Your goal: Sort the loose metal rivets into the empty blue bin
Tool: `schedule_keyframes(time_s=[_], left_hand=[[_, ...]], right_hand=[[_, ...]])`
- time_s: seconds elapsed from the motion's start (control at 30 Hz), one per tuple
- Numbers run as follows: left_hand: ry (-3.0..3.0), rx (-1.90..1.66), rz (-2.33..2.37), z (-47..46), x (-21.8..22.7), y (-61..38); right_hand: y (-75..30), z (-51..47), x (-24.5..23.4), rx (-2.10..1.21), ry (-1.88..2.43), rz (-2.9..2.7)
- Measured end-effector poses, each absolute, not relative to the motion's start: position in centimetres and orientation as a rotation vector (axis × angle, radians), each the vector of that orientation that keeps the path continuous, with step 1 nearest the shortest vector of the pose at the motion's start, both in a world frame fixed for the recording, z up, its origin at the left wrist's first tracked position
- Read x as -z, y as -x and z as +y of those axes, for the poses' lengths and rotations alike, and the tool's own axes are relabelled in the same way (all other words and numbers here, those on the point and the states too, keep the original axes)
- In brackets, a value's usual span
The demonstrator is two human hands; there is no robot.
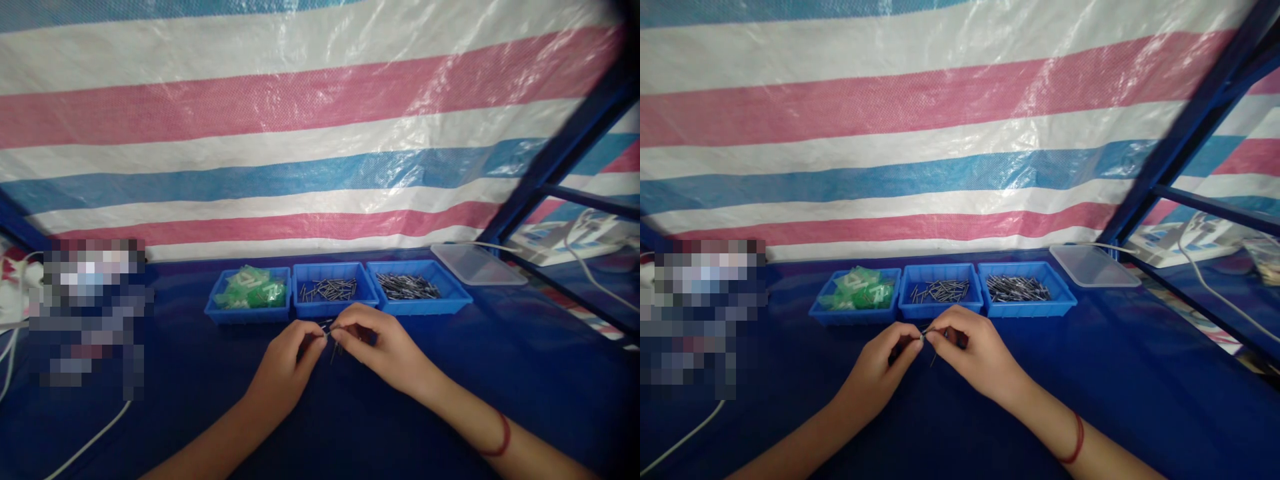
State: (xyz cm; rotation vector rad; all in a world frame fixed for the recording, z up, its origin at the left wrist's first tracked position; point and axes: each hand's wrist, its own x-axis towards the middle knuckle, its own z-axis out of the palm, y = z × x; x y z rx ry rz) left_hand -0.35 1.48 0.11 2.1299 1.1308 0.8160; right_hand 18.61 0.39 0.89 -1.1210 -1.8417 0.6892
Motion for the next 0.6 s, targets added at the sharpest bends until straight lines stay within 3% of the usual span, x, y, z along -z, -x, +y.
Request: schedule_keyframes(time_s=[0.3, 0.6], left_hand=[[-2.086, -0.813, 1.128, 1.25, -0.24, 0.22], [-2.107, -0.852, 1.162, 1.25, -0.21, 0.37]], right_hand=[[-18.05, 0.04, -1.04, -0.8, 1.12, -1.726], [-18.31, 0.17, -1.09, -0.618, 1.094, -1.841]])
